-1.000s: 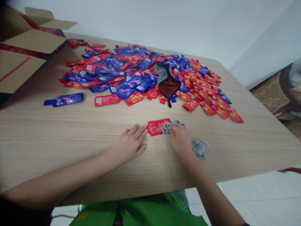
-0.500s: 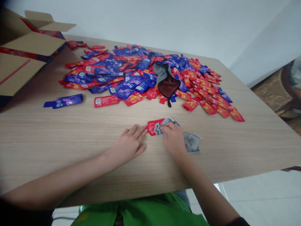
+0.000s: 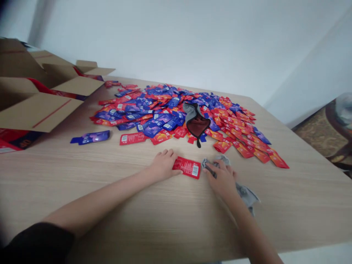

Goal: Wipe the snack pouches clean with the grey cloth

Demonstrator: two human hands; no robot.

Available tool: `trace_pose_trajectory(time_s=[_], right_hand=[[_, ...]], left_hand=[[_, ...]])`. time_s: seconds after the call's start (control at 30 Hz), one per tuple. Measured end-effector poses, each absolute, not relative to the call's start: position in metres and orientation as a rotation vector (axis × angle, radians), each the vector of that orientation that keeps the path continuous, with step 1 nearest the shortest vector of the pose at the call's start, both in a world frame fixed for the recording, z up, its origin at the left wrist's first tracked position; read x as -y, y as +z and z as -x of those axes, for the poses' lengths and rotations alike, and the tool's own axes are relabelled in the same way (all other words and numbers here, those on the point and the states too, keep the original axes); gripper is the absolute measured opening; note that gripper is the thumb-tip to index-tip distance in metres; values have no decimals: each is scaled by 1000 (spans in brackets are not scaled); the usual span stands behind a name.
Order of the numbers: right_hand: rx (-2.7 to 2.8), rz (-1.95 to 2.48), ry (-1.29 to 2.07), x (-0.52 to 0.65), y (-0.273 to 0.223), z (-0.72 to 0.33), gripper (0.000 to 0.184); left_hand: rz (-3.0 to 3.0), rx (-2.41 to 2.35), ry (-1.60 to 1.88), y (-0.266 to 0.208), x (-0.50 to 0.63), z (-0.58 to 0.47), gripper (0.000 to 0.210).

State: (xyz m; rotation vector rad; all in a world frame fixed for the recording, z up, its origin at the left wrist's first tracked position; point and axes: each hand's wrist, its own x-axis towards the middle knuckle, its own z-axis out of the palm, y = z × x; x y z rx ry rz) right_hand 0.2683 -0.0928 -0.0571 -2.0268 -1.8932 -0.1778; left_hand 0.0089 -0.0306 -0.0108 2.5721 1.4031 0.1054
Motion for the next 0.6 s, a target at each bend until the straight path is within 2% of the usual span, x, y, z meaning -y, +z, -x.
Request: trace_pose_trajectory(time_s=[0.1, 0.2, 0.33, 0.37, 0.47, 0.53, 0.6], right_hand=[[1828, 1961, -315, 84, -44, -269, 26], [1947, 1811, -72, 69, -28, -261, 29], [2260, 1542, 536, 44, -22, -235, 56], [2296, 1488, 622, 38, -21, -228, 56], [2338, 1409, 662, 16, -12, -207, 38], [2371, 1378, 592, -5, 0, -196, 28], [2399, 1310, 493, -33, 16, -184, 26]], left_hand=[[-2519, -1413, 105, -22, 9, -20, 74], [-2491, -1363, 100, -28, -6, -23, 81], [-2482, -1257, 132, -24, -16, -14, 59], [-2479, -1236, 153, -21, -18, -10, 49], [-2467, -1180, 226, -7, -25, 11, 21], [-2468, -1148, 280, 7, -34, 28, 18], [-2474, -1137, 345, 23, -50, 44, 25]])
